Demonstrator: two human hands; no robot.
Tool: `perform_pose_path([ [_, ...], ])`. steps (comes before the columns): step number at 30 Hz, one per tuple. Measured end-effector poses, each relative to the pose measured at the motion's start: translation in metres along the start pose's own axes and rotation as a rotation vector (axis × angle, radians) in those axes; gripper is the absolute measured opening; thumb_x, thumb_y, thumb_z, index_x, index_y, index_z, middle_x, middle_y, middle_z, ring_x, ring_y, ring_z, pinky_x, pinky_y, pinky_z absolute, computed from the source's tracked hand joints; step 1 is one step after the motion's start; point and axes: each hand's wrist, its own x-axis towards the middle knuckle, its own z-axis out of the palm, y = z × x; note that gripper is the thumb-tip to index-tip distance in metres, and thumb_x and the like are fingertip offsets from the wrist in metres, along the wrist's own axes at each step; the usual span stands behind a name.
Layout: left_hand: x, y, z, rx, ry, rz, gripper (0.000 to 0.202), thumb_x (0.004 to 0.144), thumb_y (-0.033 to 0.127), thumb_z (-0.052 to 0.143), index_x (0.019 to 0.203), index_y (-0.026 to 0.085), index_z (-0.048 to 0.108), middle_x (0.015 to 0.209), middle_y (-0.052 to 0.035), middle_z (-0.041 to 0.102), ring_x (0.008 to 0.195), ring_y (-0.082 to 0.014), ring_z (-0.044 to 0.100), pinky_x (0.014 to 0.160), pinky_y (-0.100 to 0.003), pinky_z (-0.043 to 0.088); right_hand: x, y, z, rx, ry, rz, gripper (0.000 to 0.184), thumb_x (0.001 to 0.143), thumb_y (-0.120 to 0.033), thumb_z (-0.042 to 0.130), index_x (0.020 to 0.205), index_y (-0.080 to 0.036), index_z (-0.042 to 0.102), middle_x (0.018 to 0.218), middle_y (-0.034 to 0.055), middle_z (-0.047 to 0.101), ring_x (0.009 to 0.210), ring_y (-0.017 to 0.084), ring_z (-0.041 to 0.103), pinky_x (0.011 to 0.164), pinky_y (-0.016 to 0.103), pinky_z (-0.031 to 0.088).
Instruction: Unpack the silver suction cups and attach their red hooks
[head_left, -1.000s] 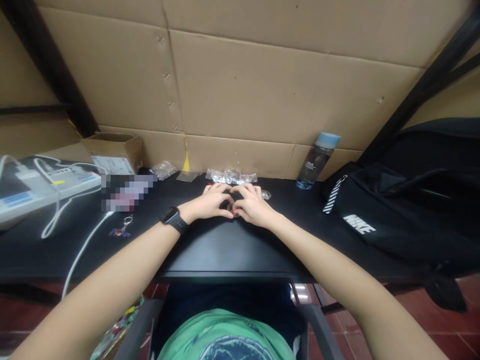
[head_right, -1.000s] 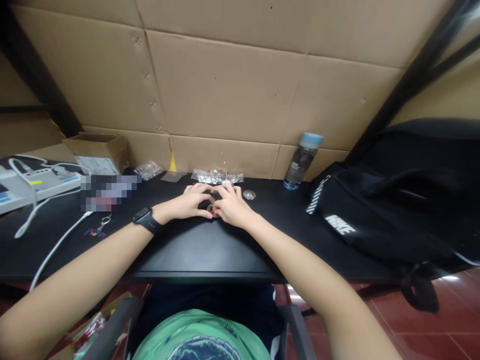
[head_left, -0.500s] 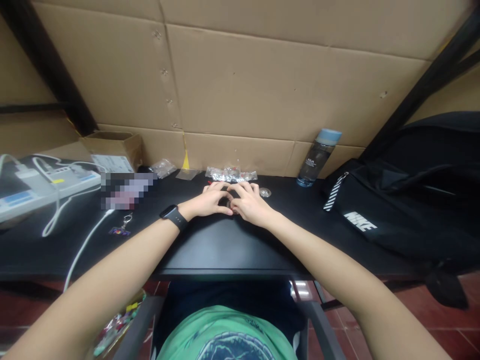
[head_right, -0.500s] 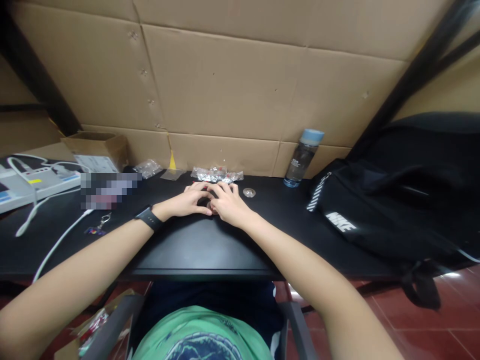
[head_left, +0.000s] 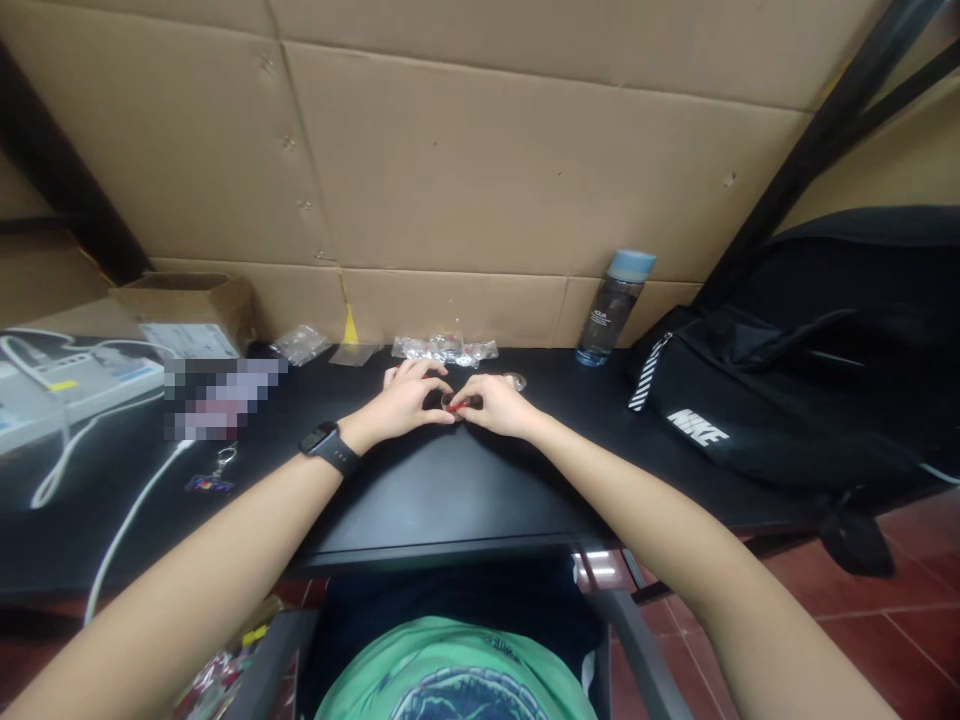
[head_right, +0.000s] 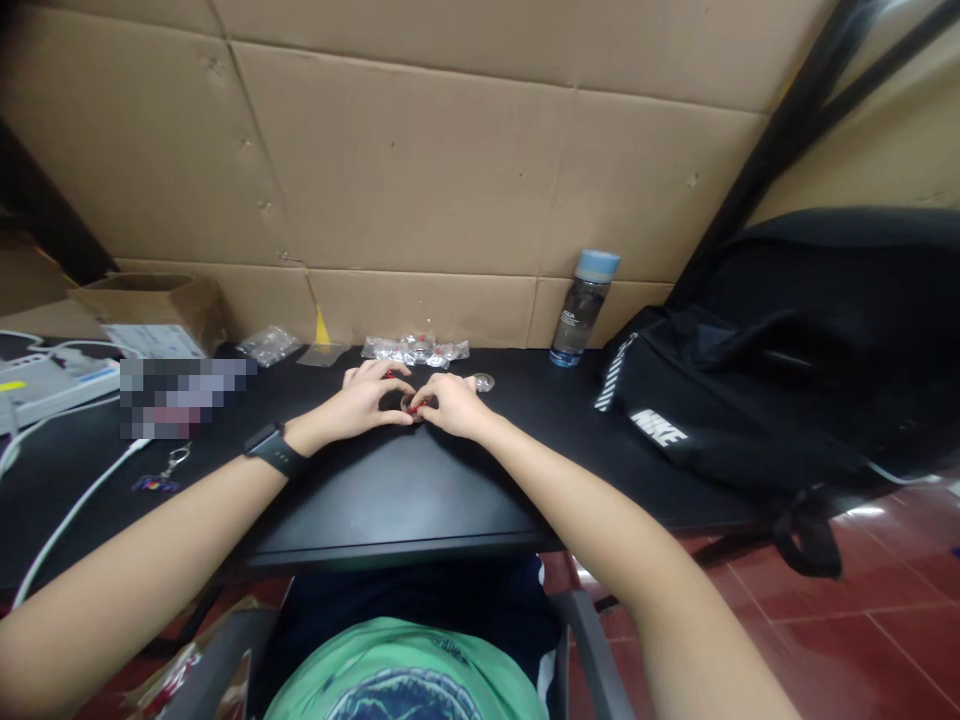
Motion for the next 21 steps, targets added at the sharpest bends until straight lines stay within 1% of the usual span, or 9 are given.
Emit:
perform_pose_path([
  [2, 0.000, 0.001, -0.001, -0.004, -0.001, -0.013, 0.045, 0.078, 0.066, 0.071, 0.107, 0.031, 0.073, 0.139, -0.0059, 0.052, 0.128, -0.0347, 0.040, 0.105, -0.052, 0.029, -0.001, 0.002, -0.004, 0.027, -0.017, -0.012, 0.015, 0.085, -0.022, 0.075, 0.098, -0.026, 0.080, 0.093, 0.0028, 0.074, 0.084, 0.017, 0.064, 0.079, 0.030, 0.036],
  [4, 0.000, 0.003, -0.002, -0.006, -0.001, -0.022, 0.045, 0.078, 0.066, 0.072, 0.108, 0.032, 0.073, 0.139, -0.0053, 0.052, 0.128, -0.0342, 0.041, 0.104, -0.051, 0.029, -0.001, 0.004, -0.006, 0.024, -0.005, -0.010, 0.013, 0.085, -0.025, 0.075, 0.097, -0.027, 0.079, 0.088, 0.0009, 0.076, 0.083, 0.017, 0.066, 0.080, 0.031, 0.034],
  [7, 0.000, 0.006, -0.004, -0.005, 0.001, -0.019, 0.043, 0.079, 0.065, 0.072, 0.107, 0.032, 0.073, 0.138, -0.0049, 0.052, 0.127, -0.0338, 0.041, 0.103, -0.051, 0.029, -0.001, 0.005, -0.006, -0.033, 0.024, -0.014, 0.008, 0.084, -0.030, 0.077, 0.092, -0.029, 0.079, 0.090, 0.0002, 0.077, 0.092, 0.021, 0.065, 0.083, 0.034, 0.028],
  [11, 0.000, 0.008, -0.005, -0.009, 0.001, -0.015, 0.044, 0.079, 0.066, 0.071, 0.106, 0.032, 0.074, 0.137, -0.0053, 0.053, 0.127, -0.0339, 0.041, 0.104, -0.051, 0.029, 0.000, 0.004, -0.004, -0.071, 0.017, -0.019, 0.007, 0.085, -0.027, 0.077, 0.092, -0.028, 0.079, 0.095, 0.0021, 0.078, 0.097, 0.022, 0.062, 0.083, 0.035, 0.023],
  [15, 0.000, 0.006, -0.002, -0.005, 0.010, 0.003, 0.044, 0.078, 0.066, 0.072, 0.105, 0.031, 0.073, 0.137, -0.0056, 0.054, 0.129, -0.0340, 0.039, 0.103, -0.050, 0.029, 0.000, 0.003, -0.001, -0.077, 0.013, -0.027, 0.006, 0.085, -0.029, 0.077, 0.091, -0.027, 0.079, 0.094, 0.0023, 0.078, 0.095, 0.021, 0.061, 0.082, 0.035, 0.022],
  [21, 0.001, 0.000, 0.002, -0.004, -0.004, 0.022, 0.045, 0.078, 0.066, 0.072, 0.106, 0.030, 0.073, 0.136, -0.0058, 0.054, 0.129, -0.0338, 0.039, 0.103, -0.050, 0.029, 0.001, -0.001, 0.006, -0.078, -0.011, -0.053, 0.006, 0.089, -0.025, 0.073, 0.090, -0.023, 0.078, 0.094, 0.0042, 0.077, 0.094, 0.021, 0.061, 0.083, 0.035, 0.023],
])
